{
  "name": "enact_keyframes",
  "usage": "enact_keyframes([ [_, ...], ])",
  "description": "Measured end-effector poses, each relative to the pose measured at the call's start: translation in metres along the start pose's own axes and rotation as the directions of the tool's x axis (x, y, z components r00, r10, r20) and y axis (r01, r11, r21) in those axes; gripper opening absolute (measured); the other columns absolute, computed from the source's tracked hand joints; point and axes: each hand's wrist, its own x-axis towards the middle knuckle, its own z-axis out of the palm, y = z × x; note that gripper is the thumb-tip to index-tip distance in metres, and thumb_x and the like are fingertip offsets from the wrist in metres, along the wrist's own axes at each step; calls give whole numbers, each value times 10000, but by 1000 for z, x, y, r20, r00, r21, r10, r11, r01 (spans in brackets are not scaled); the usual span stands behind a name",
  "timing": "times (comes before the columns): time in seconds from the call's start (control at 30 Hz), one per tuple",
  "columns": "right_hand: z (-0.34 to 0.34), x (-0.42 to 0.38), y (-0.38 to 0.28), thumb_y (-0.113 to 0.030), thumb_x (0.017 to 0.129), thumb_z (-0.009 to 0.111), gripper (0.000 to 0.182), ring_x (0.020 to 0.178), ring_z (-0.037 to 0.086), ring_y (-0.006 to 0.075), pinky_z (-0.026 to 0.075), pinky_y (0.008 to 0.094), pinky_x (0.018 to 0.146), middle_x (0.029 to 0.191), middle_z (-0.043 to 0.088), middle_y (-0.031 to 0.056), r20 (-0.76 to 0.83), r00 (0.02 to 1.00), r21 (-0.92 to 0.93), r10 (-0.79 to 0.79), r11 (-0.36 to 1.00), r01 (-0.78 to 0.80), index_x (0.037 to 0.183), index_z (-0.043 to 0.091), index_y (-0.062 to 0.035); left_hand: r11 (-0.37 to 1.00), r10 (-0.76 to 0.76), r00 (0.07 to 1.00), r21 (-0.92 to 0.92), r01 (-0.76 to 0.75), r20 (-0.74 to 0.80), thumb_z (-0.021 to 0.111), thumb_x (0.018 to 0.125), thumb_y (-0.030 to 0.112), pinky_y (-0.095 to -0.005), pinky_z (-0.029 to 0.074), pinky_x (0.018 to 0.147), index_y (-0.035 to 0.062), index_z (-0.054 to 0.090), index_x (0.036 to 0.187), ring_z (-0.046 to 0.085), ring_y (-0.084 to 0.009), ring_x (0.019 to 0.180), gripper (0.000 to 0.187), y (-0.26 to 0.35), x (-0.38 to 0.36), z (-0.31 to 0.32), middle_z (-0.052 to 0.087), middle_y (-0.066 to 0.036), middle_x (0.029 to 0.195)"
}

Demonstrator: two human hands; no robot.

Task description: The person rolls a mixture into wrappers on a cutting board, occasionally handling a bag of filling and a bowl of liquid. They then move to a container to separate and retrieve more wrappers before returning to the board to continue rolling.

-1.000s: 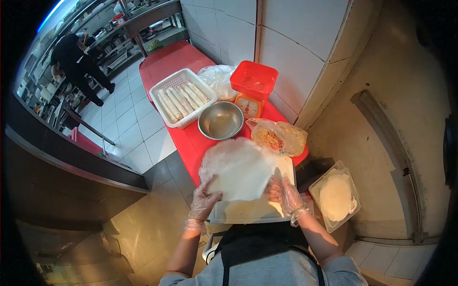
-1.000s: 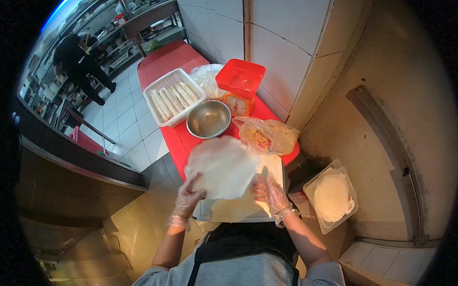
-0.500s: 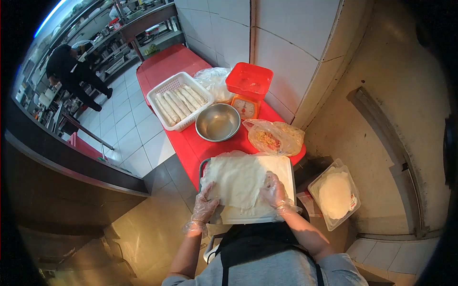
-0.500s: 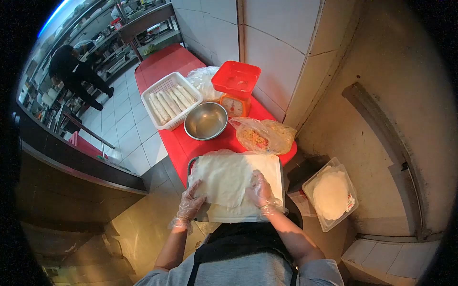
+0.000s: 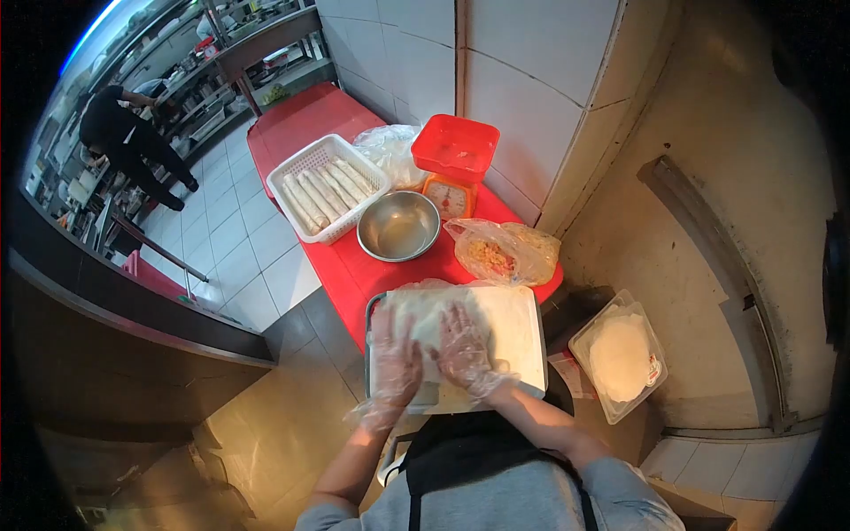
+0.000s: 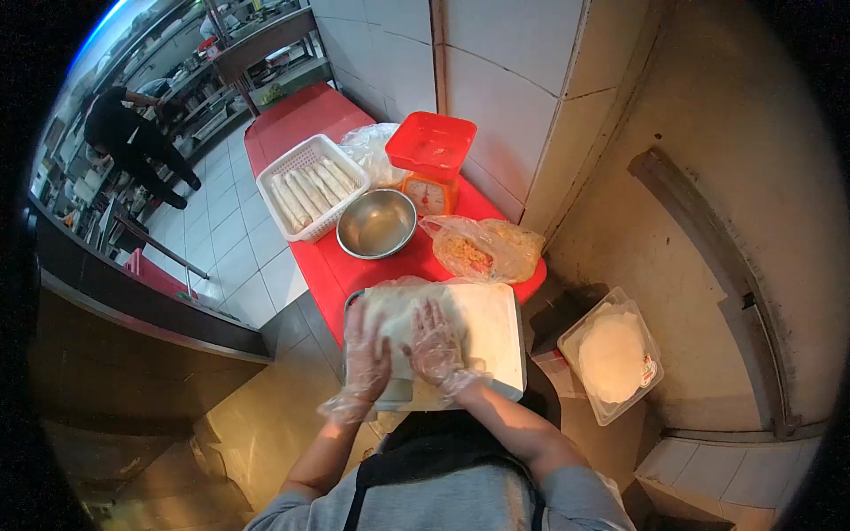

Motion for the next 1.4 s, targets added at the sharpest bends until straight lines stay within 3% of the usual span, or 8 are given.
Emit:
enact_keyframes([
  [0.17, -7, -14, 18, -474, 896, 508, 818, 1471, 228, 426, 169, 475, 1220, 1556, 286, 298, 336, 937, -98, 93, 993, -63, 1484, 336, 69, 990, 103, 909, 50, -135, 403, 529, 945, 291, -612, 235, 1144, 70, 479, 1426, 324, -410, 1426, 532, -12, -5, 68, 334, -194, 1562],
  [0.23, 12, -25, 36, -527, 910, 490, 827, 1487, 197, 416, 127, 529, 1212, 1588, 260, 249, 211, 959, 627, 186, 727, -279, 1503, 337, 28, 973, 153, 902, 96, -208, 405, 507, 958, 335, -619, 240, 1138, 69, 468, 1435, 331, -393, 1427, 548, -15, -5, 71, 334, -174, 1569],
  [0.3, -38, -39, 40, -531, 924, 528, 813, 1509, 160, 375, 156, 514, 1209, 1624, 194, 216, 329, 926, -135, 186, 980, -149, 1511, 349, 2, 963, 175, 879, 109, -246, 444, 508, 962, 312, -635, 225, 1137, 54, 433, 1447, 296, -408, 1441, 554, -13, -9, 67, 315, -166, 1579],
  [0.47, -59, -50, 107, -412, 831, 687, 701, 1269, 494, 393, 390, 466, 1055, 1364, 522, 240, 15, 984, 245, 179, 953, -177, 1362, 511, 11, 899, 333, 727, 28, -436, 601, 483, 992, 339, -651, 203, 1140, 93, 357, 1506, 270, -383, 1463, 583, -7, -24, 45, 281, -121, 1606],
  [0.77, -70, -44, 95, -390, 752, 660, 317, 702, 651, 333, 491, 474, 668, 726, 637, 163, 19, 923, -113, 385, 918, -380, 690, 656, -79, 909, 348, 672, -62, -411, 653, 565, 883, 625, -661, 165, 1143, 72, 267, 1543, 234, -373, 1487, 912, 18, -45, 36, 247, -135, 1621],
  [1.0, -73, -22, 80, -144, 809, 599, 168, 670, 588, 289, 502, 404, 673, 742, 591, 118, 140, 781, 479, 608, 649, -591, 954, 575, -62, 977, 202, 762, -75, -199, 615, 623, 850, 610, -637, 129, 1163, 19, 246, 1533, 223, -377, 1490, 978, 37, -47, 43, 250, -195, 1604],
  [1.2, -60, -4, 81, -6, 807, 581, 419, 908, 676, 289, 517, 374, 825, 1115, 680, 159, -264, 912, 659, 315, 749, -68, 1223, 595, -54, 976, 148, 896, -206, -66, 418, 705, 834, 326, -560, 239, 1166, 6, 335, 1489, 352, -388, 1415, 818, 6, -60, 74, 389, -231, 1508],
  [1.4, -100, 25, 77, -22, 819, 617, 407, 1205, 602, 251, 456, 329, 1018, 1201, 666, 162, 113, 938, 649, 327, 691, -318, 1225, 645, -19, 954, 290, 892, -184, -239, 347, 558, 885, 56, -473, 501, 918, 17, 540, 1351, 630, -404, 1060, 468, -14, -3, 7, 662, -217, 1143],
])
